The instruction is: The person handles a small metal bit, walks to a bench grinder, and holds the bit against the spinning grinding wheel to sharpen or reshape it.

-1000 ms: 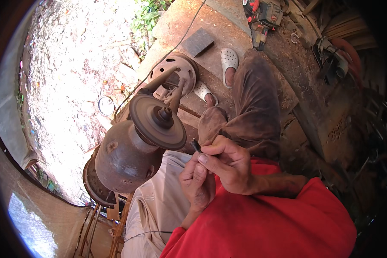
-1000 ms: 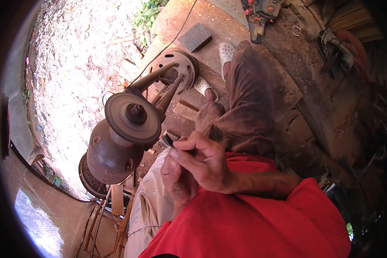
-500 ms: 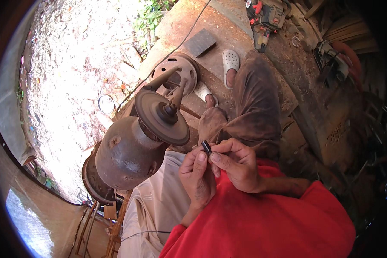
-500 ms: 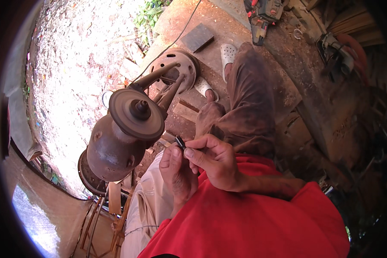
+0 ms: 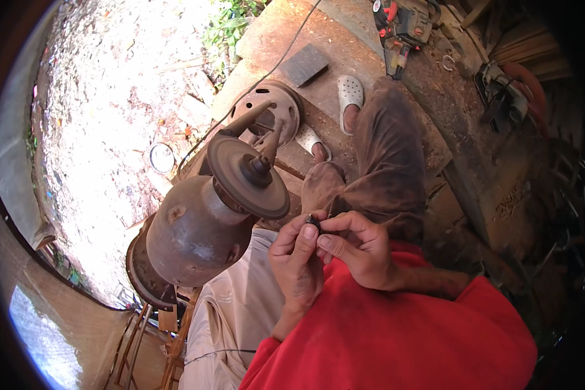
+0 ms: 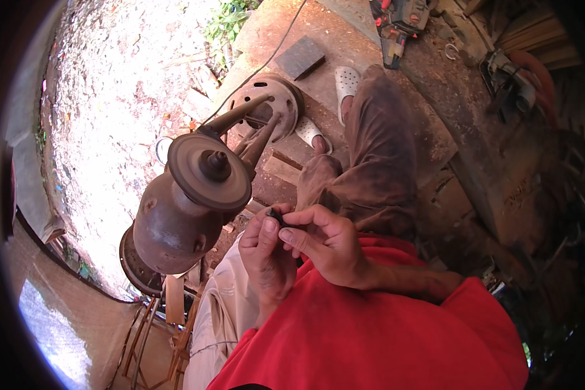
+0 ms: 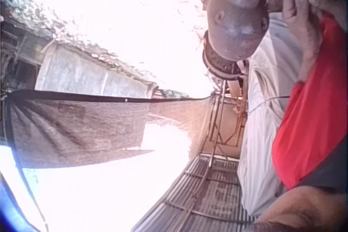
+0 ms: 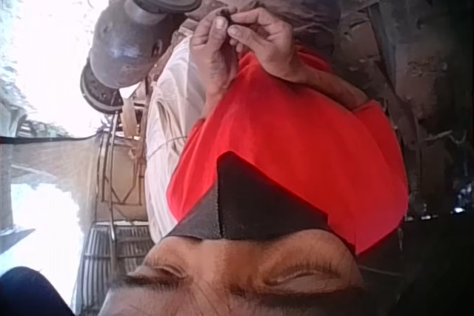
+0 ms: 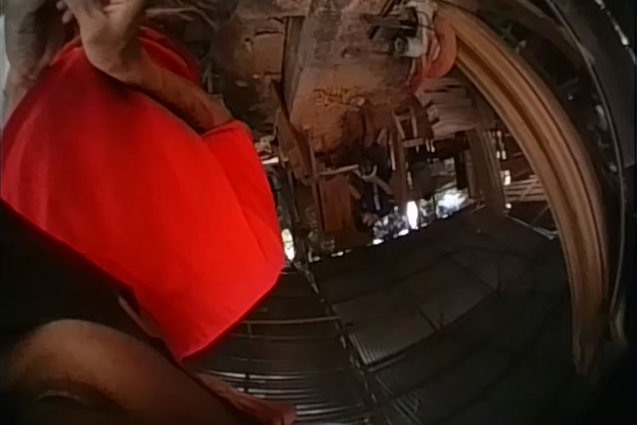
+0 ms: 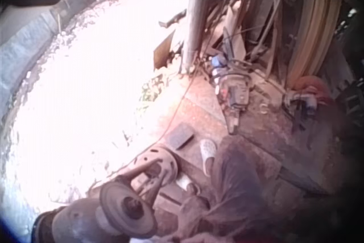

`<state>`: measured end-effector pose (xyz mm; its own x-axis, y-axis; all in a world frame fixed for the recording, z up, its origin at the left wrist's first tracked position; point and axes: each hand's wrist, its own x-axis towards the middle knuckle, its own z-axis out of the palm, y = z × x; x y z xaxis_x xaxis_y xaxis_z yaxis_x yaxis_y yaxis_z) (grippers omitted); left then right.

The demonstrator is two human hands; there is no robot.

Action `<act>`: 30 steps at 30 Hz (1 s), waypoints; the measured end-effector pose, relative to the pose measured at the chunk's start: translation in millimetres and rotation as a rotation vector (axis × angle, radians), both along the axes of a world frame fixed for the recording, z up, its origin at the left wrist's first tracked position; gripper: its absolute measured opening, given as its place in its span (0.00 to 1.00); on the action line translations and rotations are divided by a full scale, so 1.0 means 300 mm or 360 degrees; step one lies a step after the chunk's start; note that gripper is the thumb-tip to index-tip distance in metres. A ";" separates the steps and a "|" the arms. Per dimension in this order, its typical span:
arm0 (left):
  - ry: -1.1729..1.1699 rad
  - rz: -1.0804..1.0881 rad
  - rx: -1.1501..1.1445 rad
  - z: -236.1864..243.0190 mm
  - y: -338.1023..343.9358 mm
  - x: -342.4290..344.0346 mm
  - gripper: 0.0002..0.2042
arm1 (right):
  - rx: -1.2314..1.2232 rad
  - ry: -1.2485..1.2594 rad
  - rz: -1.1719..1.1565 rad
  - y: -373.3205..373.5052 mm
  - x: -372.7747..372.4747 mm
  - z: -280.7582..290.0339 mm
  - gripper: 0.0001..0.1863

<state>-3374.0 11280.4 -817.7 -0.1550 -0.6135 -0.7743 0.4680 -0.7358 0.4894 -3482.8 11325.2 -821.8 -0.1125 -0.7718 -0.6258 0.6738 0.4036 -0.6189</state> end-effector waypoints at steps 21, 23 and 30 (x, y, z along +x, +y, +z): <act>0.0118 0.0021 0.0043 0.013 -0.025 0.010 0.14 | 0.0242 -0.0767 -0.0203 -0.082 -0.039 0.003 0.08; 0.0144 0.0076 0.0065 0.004 -0.025 0.005 0.17 | 0.0236 -0.0742 -0.0265 -0.099 -0.025 0.002 0.08; 0.0044 0.0139 0.0077 -0.013 -0.014 0.007 0.14 | -0.0035 -0.0198 -0.0231 -0.110 0.043 -0.014 0.09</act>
